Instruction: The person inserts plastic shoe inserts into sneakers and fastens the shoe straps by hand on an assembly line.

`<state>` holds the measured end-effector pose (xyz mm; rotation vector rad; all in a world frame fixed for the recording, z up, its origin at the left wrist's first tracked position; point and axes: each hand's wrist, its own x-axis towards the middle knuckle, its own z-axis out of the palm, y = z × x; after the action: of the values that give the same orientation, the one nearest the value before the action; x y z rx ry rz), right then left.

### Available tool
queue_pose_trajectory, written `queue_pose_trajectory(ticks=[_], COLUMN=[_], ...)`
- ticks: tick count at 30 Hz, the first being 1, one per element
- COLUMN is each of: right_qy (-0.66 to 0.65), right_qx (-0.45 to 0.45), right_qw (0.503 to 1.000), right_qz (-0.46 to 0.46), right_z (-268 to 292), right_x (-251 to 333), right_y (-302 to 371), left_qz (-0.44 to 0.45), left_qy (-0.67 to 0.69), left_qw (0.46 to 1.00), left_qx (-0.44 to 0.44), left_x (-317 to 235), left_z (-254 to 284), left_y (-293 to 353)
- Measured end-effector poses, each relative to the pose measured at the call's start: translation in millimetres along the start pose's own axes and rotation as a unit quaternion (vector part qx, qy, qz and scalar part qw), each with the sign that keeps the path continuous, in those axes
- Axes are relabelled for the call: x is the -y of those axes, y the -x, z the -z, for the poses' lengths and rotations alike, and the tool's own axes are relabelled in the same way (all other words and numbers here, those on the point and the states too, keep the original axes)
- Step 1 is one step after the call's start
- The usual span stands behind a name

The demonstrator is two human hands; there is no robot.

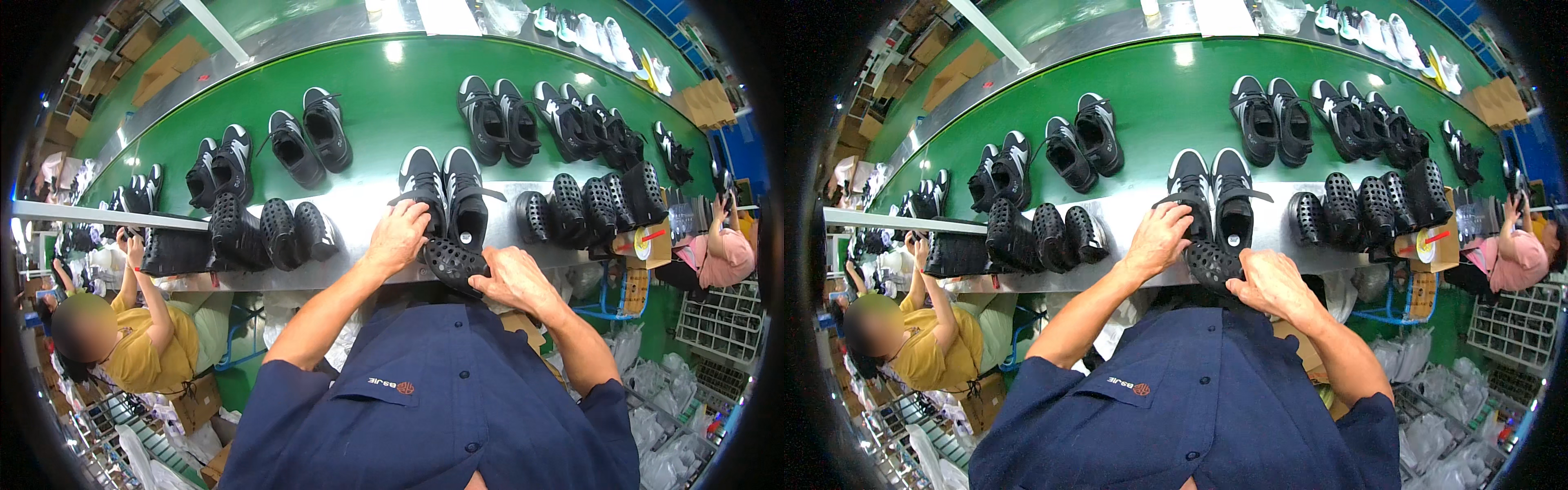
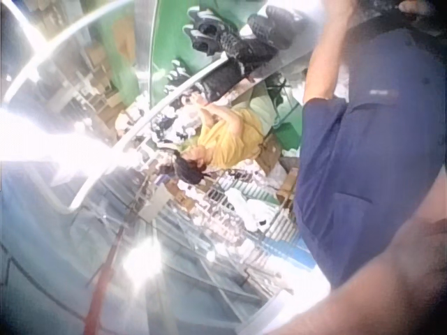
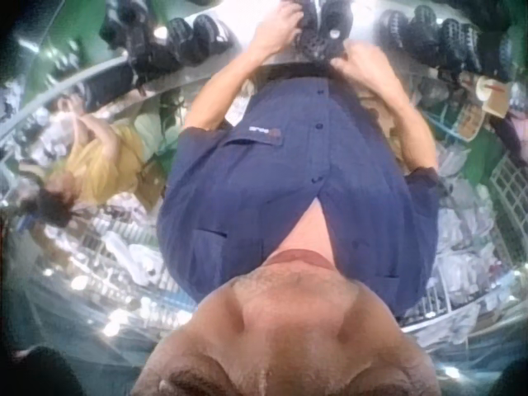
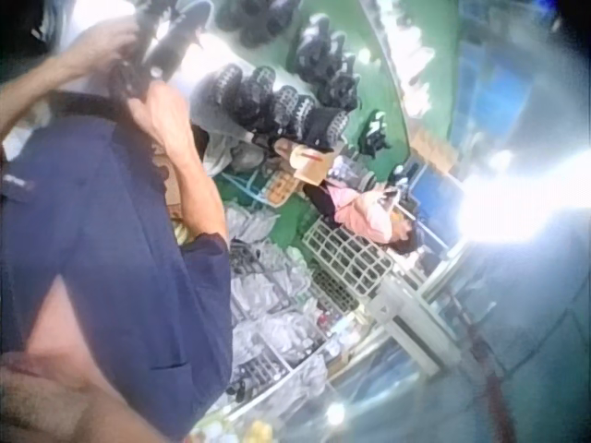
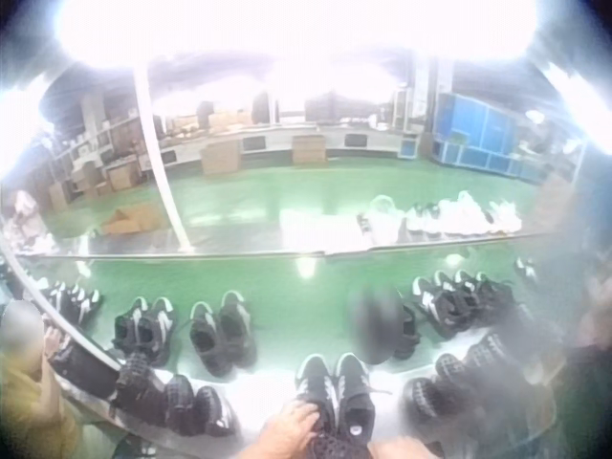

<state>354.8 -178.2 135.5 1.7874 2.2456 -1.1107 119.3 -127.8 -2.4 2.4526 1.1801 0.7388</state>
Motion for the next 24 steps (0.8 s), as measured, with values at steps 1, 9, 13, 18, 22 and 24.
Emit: queue_pose_trajectory(ticks=[1,9,13,18,22,24], right_qy=[0.017,0.080,0.125,0.073,-0.017,-0.077], right_qx=[0.008,0.010,-0.144,-0.230,-0.295,-0.114], right_qw=[1.000,0.997,0.982,0.967,0.952,0.988], right_qz=[0.002,0.005,0.004,0.081,0.077,-0.066], right_z=[3,6,-60,-110,-95,-94], right_x=[2,14,6,35,7,-3], right_y=[-5,-34,-93,-105,-111,-129], left_qz=[0.001,-0.058,0.017,0.113,0.246,0.294], left_qy=[-0.057,-0.010,0.154,0.021,0.156,0.117], left_qw=[0.998,0.998,0.988,0.993,0.956,0.948], left_qx=[0.037,0.017,0.026,-0.037,0.040,0.037], left_x=[-4,32,24,48,24,10], left_z=[4,-7,4,10,23,15], left_y=[-6,-27,-40,-22,-7,-3])
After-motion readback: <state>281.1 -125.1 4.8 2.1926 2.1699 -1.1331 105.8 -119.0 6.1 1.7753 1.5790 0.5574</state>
